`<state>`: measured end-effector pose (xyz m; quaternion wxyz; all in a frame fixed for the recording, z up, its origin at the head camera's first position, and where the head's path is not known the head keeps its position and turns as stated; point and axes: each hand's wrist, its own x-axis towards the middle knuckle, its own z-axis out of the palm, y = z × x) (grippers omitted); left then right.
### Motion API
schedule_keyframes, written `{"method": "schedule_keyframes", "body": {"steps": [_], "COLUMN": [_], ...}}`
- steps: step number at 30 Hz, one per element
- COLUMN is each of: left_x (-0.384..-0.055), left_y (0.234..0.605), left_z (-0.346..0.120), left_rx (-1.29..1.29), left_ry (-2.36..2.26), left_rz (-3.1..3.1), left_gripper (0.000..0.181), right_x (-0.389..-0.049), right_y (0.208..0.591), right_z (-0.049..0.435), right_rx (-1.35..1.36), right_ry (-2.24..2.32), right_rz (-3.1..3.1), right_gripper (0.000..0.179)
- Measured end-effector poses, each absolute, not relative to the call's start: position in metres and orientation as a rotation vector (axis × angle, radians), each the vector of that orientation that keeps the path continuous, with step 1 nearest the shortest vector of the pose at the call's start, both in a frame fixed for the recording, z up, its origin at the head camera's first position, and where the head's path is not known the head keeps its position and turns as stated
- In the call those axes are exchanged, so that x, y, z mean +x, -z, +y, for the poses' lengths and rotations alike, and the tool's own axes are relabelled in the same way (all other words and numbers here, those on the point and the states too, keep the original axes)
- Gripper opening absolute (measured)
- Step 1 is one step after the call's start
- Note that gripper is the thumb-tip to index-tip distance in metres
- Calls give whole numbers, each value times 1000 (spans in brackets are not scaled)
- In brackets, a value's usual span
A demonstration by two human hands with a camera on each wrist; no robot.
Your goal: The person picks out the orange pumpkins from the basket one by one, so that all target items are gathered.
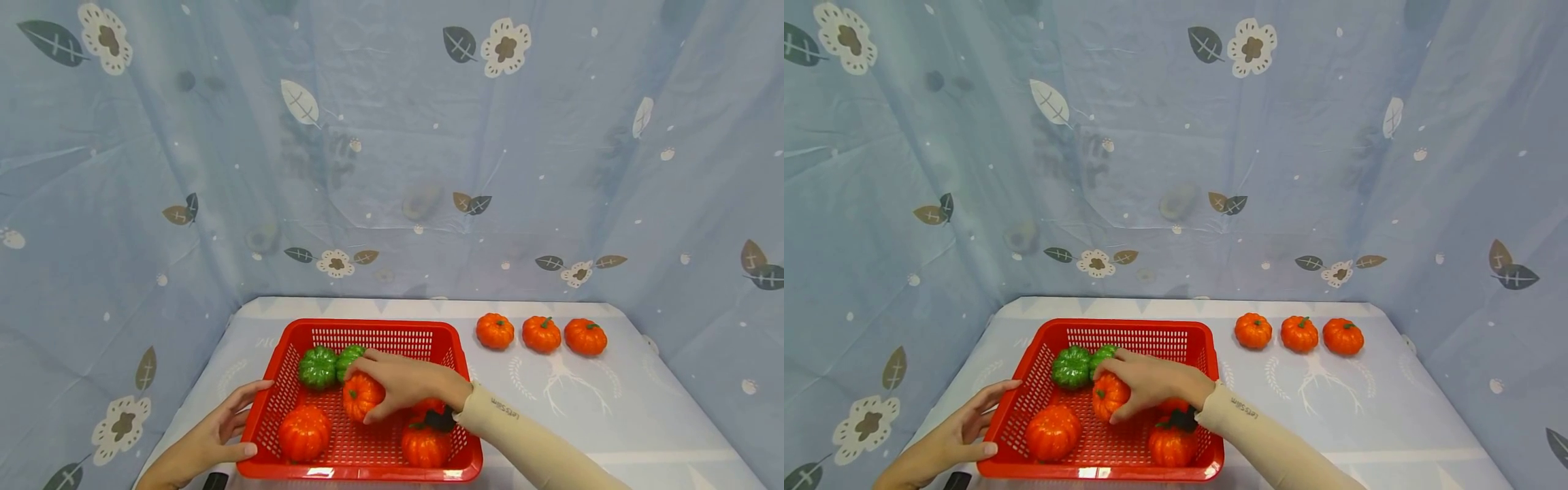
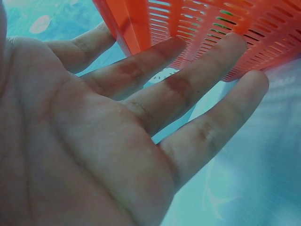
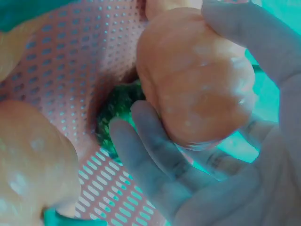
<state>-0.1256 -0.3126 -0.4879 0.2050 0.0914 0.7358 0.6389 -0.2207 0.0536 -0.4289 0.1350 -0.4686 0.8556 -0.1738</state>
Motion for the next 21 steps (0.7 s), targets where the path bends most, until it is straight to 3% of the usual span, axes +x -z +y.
{"method": "schedule_keyframes", "body": {"steps": [21], "left_x": [-126], "left_y": [484], "left_z": [-313], "left_rx": [317], "left_ry": [-1808], "left_rz": [1983], "left_gripper": [80], "right_x": [-227], "right_y": [411], "right_z": [89], "right_rx": [-1169], "right_ry": [970], "right_rz": [2592], "right_gripper": [74]}}
